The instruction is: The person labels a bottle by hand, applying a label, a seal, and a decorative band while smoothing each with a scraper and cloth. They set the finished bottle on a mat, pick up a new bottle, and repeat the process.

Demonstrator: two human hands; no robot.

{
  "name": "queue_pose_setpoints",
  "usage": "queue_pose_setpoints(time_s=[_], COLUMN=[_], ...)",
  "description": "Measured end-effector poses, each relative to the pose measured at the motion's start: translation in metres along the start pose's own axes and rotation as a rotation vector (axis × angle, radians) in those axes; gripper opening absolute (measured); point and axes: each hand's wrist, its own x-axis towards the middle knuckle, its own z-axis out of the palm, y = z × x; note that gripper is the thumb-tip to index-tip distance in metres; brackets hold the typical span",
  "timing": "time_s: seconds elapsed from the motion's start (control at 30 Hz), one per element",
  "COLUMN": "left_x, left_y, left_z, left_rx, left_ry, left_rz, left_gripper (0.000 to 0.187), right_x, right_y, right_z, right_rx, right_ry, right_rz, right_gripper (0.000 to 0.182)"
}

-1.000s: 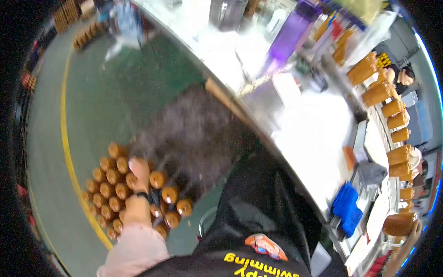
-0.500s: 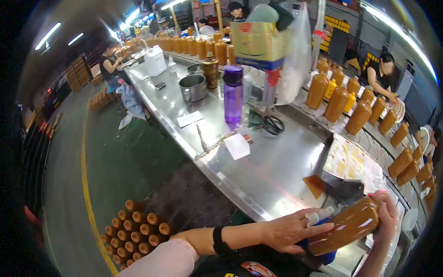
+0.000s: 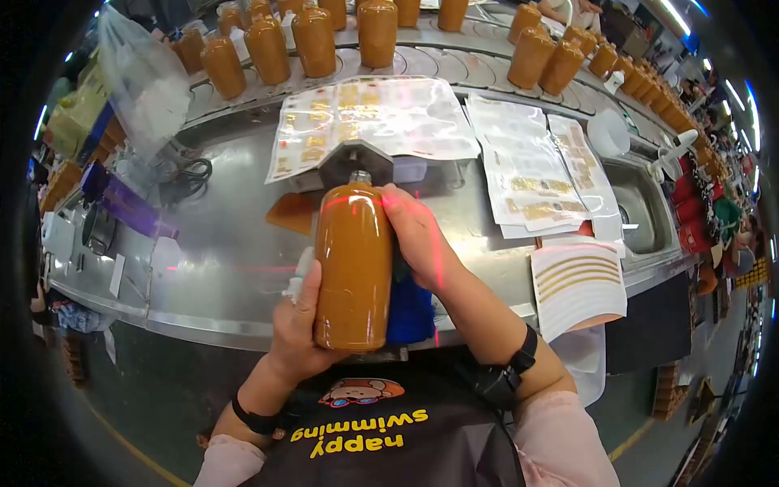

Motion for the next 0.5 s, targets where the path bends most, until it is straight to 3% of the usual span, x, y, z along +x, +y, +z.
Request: queue_pose_setpoints(time_s=[0.1,0.27,0.4,0.5], left_x=[0.006,0.004,0.008,0.015], left_y=[-0.002,-0.004,-0.006,0.0], left_z=[0.012,0.023,0.025,0.022], left_rx=[0.017,-0.028,-0.046,-0.079], left_ry=[-0.004,-0.006,-0.004,-0.041], left_rz=[-0.034,-0.094,-0.092,-0.135], left_gripper=[0.101,0.107,0.113,0.117], right_x=[0.01,0.013,0.024,0.025], right_y=[-0.009,-0.002,-0.013,-0.019], right_z=[-0.011,-0.018,-0.016,-0.021], right_rx=[-0.08,-0.138,-0.2,-0.352], right_ry=[-0.049,-0.041,-0.037,-0.065], right_rz=[-0.061,-0.14,0.004,-0.005], right_gripper=[0.048,0.042,0.043,0.046])
